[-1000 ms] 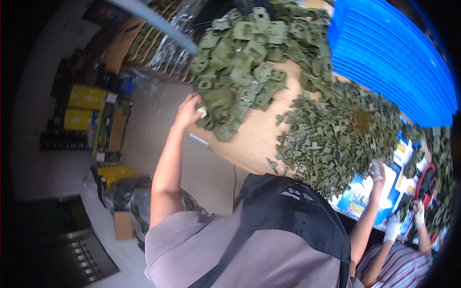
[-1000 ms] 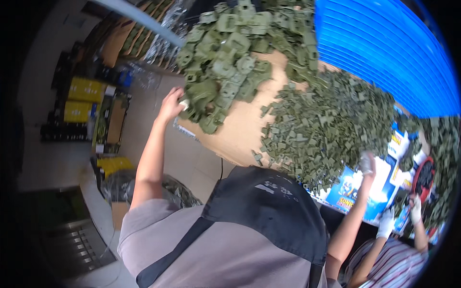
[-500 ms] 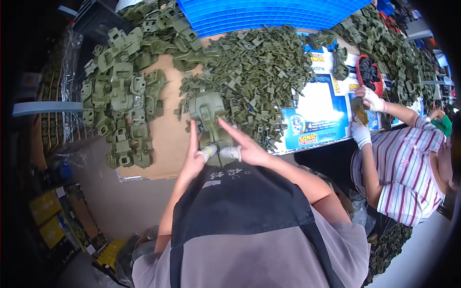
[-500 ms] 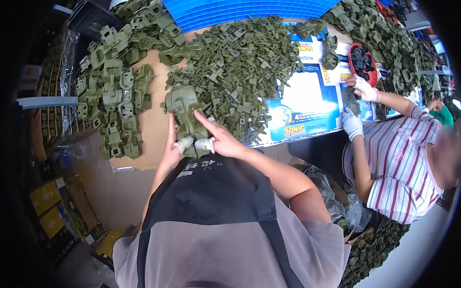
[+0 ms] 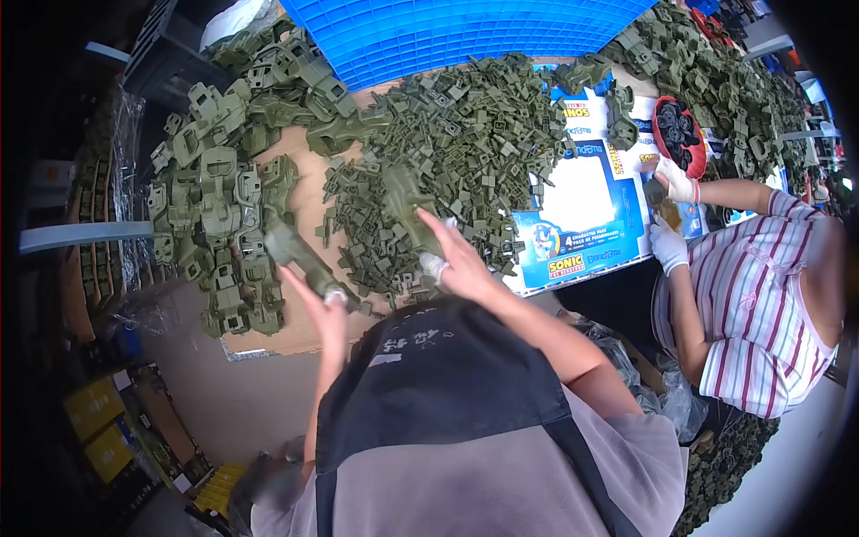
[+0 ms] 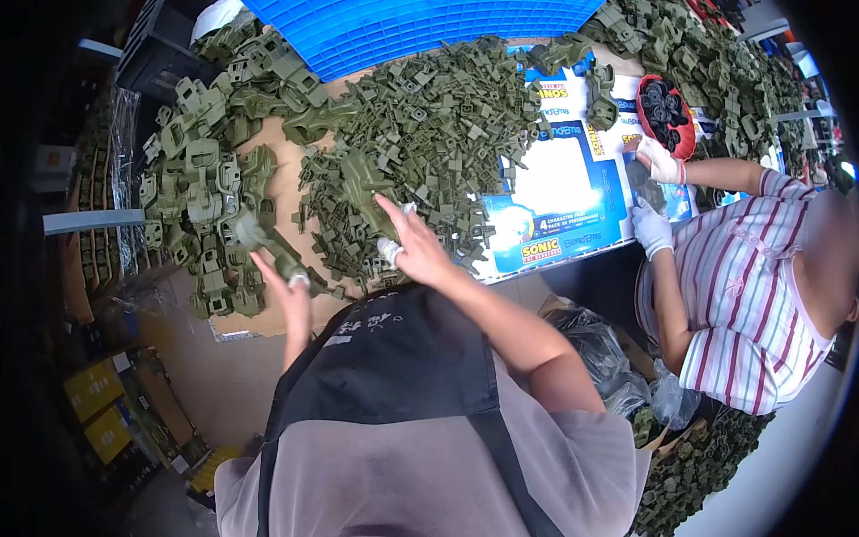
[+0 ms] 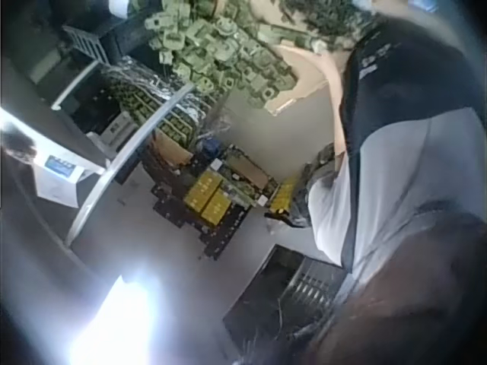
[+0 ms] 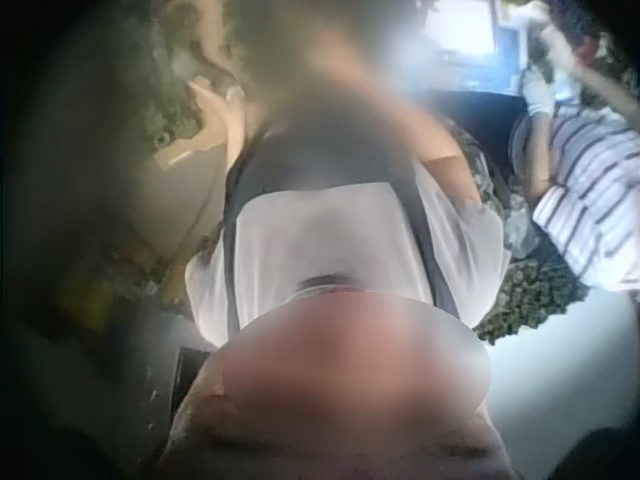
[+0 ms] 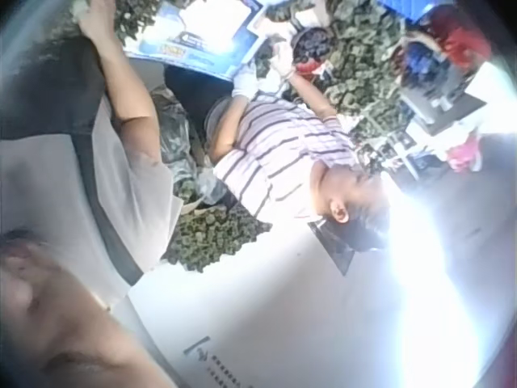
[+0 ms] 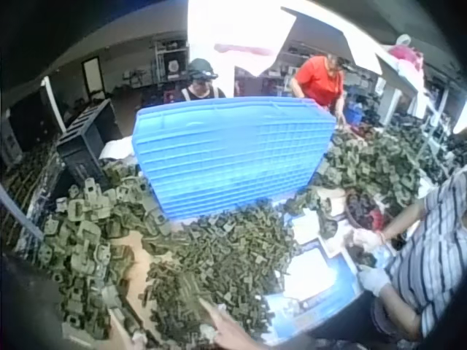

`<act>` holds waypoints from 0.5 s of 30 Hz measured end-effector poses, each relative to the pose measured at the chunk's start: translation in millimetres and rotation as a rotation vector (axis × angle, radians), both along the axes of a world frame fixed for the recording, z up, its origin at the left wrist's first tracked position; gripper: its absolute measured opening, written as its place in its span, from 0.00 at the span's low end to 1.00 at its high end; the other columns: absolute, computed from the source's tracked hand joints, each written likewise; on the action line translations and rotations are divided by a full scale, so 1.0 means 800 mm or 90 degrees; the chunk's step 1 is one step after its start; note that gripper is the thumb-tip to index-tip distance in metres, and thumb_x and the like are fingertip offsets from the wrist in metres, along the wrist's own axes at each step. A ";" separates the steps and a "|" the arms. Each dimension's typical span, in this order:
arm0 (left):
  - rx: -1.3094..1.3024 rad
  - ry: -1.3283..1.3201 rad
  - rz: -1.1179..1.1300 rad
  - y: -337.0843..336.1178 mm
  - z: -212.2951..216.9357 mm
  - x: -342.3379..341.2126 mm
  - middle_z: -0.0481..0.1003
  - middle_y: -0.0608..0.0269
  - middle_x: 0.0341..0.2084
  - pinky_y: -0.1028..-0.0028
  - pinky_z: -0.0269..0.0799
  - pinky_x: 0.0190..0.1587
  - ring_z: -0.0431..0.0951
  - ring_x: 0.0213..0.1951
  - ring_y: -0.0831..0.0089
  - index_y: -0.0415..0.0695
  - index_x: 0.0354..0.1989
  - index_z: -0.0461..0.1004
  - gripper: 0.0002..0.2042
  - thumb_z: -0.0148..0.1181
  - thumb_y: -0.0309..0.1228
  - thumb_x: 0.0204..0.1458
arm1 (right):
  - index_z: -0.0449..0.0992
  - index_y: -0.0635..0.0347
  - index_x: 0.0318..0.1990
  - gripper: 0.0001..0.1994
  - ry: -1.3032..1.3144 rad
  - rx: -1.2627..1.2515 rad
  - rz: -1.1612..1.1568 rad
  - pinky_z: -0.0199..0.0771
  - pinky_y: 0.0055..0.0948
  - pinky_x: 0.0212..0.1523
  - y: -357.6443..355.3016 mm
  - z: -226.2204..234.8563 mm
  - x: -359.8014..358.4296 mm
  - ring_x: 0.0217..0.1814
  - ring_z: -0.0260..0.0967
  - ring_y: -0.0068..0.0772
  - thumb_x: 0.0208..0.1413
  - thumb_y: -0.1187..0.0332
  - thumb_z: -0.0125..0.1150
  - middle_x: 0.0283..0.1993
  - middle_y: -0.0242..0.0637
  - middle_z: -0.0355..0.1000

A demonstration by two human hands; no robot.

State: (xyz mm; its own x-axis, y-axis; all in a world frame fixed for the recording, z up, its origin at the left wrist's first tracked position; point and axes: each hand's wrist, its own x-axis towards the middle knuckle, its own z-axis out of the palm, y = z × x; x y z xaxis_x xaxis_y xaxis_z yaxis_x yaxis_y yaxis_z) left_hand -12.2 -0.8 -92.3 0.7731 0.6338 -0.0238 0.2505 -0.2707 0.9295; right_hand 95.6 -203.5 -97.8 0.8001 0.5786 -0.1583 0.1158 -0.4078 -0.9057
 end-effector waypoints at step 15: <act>-0.697 0.032 -0.259 -0.016 0.008 0.055 0.74 0.51 0.38 0.65 0.75 0.43 0.76 0.40 0.61 0.37 0.53 0.62 0.26 0.51 0.47 0.53 | 0.66 0.60 0.42 0.18 -0.399 -0.270 -0.283 0.66 0.40 0.42 -0.149 -0.111 0.113 0.41 0.66 0.51 0.41 0.75 0.61 0.38 0.47 0.68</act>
